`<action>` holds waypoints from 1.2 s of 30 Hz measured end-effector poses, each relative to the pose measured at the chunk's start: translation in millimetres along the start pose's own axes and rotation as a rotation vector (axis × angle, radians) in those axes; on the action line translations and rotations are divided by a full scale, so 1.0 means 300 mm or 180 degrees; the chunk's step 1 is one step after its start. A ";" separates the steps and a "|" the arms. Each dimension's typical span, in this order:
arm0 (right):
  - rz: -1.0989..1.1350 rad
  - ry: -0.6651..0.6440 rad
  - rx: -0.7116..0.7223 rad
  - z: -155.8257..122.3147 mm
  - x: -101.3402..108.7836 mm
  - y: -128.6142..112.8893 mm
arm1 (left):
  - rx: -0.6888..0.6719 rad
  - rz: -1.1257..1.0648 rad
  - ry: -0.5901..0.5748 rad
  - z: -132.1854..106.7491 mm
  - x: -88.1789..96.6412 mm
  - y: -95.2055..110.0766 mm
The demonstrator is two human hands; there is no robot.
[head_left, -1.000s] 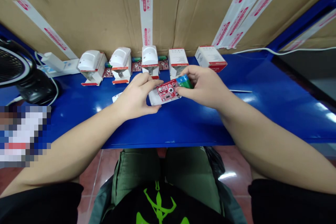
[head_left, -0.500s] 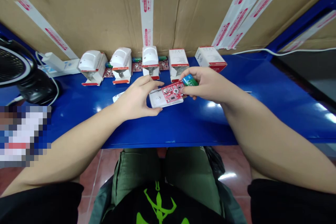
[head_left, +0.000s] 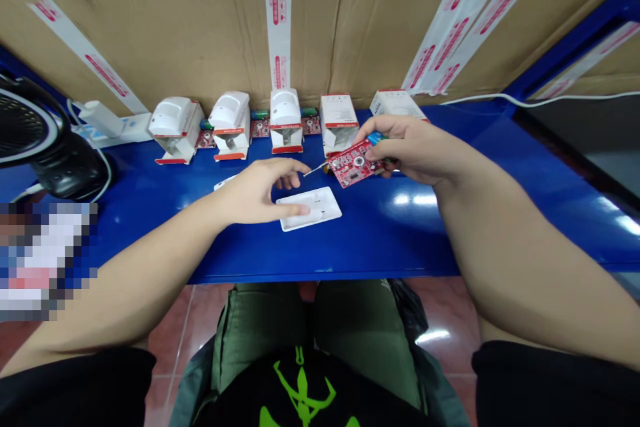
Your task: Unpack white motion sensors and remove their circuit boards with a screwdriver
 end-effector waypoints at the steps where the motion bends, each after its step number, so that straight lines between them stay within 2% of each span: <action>1: 0.0030 -0.0046 0.0034 0.002 -0.003 0.003 | -0.0021 -0.0139 0.0174 0.001 0.005 0.000; 4: 0.0105 -0.0266 0.0026 0.005 -0.016 0.013 | -0.0005 -0.0428 0.0429 0.005 0.014 -0.004; 9: 0.0321 -0.0463 -0.0181 0.013 -0.026 0.031 | -0.0020 -0.0796 0.0340 0.009 0.011 -0.006; 15: 0.0550 -0.0404 -0.0293 0.015 -0.028 0.035 | -0.0016 -0.1350 0.0321 0.001 0.007 0.012; 18: 0.0570 -0.0496 -0.0264 0.012 -0.036 0.037 | 0.0046 -0.1361 0.0316 0.002 0.012 0.012; 23: 0.0702 -0.0906 -0.0179 0.007 -0.091 0.042 | 0.0075 -0.1428 0.0261 0.014 0.015 0.001; 26: 0.0664 -0.0950 -0.0169 0.007 -0.100 0.039 | 0.0107 -0.1317 0.0224 0.018 0.011 -0.004; 28: 0.0549 -0.0897 -0.0138 0.003 -0.078 0.031 | 0.0164 -0.1196 0.0345 0.016 0.020 -0.009; 31: 0.0292 -0.0661 -0.0044 -0.010 -0.005 0.015 | 0.0030 -0.0795 0.0538 0.009 0.054 -0.015; 34: -0.0089 -0.0452 0.0033 -0.027 0.080 0.001 | -0.0188 0.0081 0.0437 0.004 0.090 -0.021; 36: -0.0416 -0.0618 0.0003 -0.036 0.118 -0.003 | -0.0195 0.0624 0.0294 0.003 0.104 -0.034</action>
Point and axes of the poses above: each hand's wrist, its own z-axis towards the middle knuckle, its own x-axis out of the back of the hand, y = z × x, the point moved 3 cm from there along z, towards the middle knuckle, and after that the axes turned 6 degrees about x, right-handed, at the moved point
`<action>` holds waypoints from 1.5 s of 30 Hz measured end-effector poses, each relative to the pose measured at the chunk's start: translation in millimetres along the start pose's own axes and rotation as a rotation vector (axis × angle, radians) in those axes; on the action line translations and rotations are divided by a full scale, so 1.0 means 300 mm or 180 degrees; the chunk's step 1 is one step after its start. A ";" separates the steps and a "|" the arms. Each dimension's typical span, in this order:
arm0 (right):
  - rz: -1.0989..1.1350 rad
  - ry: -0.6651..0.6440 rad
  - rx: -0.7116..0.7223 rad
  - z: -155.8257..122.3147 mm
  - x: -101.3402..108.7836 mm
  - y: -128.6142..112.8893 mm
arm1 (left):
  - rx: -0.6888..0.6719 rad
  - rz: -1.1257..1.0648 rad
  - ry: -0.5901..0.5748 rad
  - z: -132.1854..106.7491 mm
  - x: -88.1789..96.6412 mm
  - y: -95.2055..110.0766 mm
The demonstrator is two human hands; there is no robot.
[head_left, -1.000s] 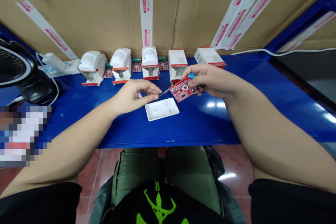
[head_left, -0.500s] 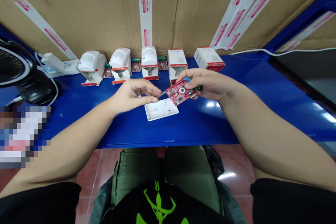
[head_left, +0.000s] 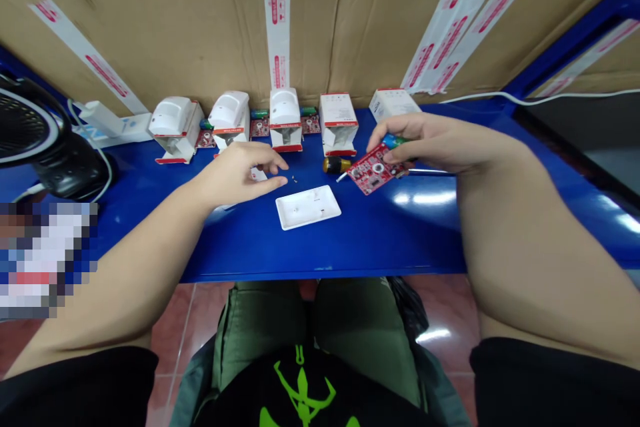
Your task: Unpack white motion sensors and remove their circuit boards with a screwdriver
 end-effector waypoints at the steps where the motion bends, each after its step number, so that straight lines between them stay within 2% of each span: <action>1: -0.0190 -0.0178 -0.0043 -0.006 0.010 0.002 | 0.0032 0.0213 -0.0057 -0.001 0.003 -0.010; 3: -0.0601 -0.0561 -0.0138 -0.014 0.020 0.010 | 0.0160 0.0557 -0.0157 -0.003 0.005 -0.032; 5: -0.0944 -0.0757 -0.0221 -0.018 0.021 0.023 | 0.0296 0.0780 -0.0258 -0.007 0.005 -0.052; 9: -0.1065 -0.0734 -0.0411 -0.021 0.008 0.058 | 0.0533 0.0946 -0.0411 -0.013 0.018 -0.080; 14: -0.1122 -0.0715 -0.0136 -0.025 -0.013 0.075 | 0.0749 0.1067 -0.0603 -0.028 0.038 -0.098; 18: -0.1480 -0.0456 -0.0305 -0.045 0.008 0.072 | 0.1082 0.1145 -0.0839 -0.058 0.064 -0.117; 22: -0.1902 0.0255 0.0144 -0.049 0.023 0.025 | 0.1421 0.1250 -0.0976 -0.081 0.095 -0.126; 24: -0.1945 0.0566 0.0462 -0.025 -0.012 0.000 | 0.1547 0.1335 -0.1035 -0.084 0.103 -0.123; 26: -0.1858 0.0596 0.0781 0.019 -0.085 -0.020 | 0.1626 0.1385 -0.1019 -0.083 0.109 -0.115; 30: -0.2185 0.0094 0.1166 0.132 -0.268 -0.061 | 0.1663 0.1296 -0.0778 -0.074 0.125 -0.080; 33: -0.2705 -0.0085 0.0785 0.207 -0.348 -0.090 | 0.1540 0.1280 -0.0490 -0.061 0.135 -0.036; 37: -0.3143 -0.0507 0.0226 0.266 -0.397 -0.125 | 0.1330 0.1054 -0.0117 -0.045 0.136 0.005; 40: -0.3395 -0.0599 0.0023 0.282 -0.420 -0.152 | 0.1286 0.0745 0.0081 -0.046 0.134 -0.010; 45: -0.3766 -0.0815 -0.0138 0.293 -0.461 -0.187 | 0.1300 0.0442 0.0213 -0.056 0.130 -0.081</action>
Point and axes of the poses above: each hand's wrist, its own z-axis towards the middle knuckle, its own x-axis out of the back of the hand, y = z × x, the point moved 3 cm from there along z, towards the middle knuckle, and after that the axes turned 6 degrees about x, right-handed, at the moved point
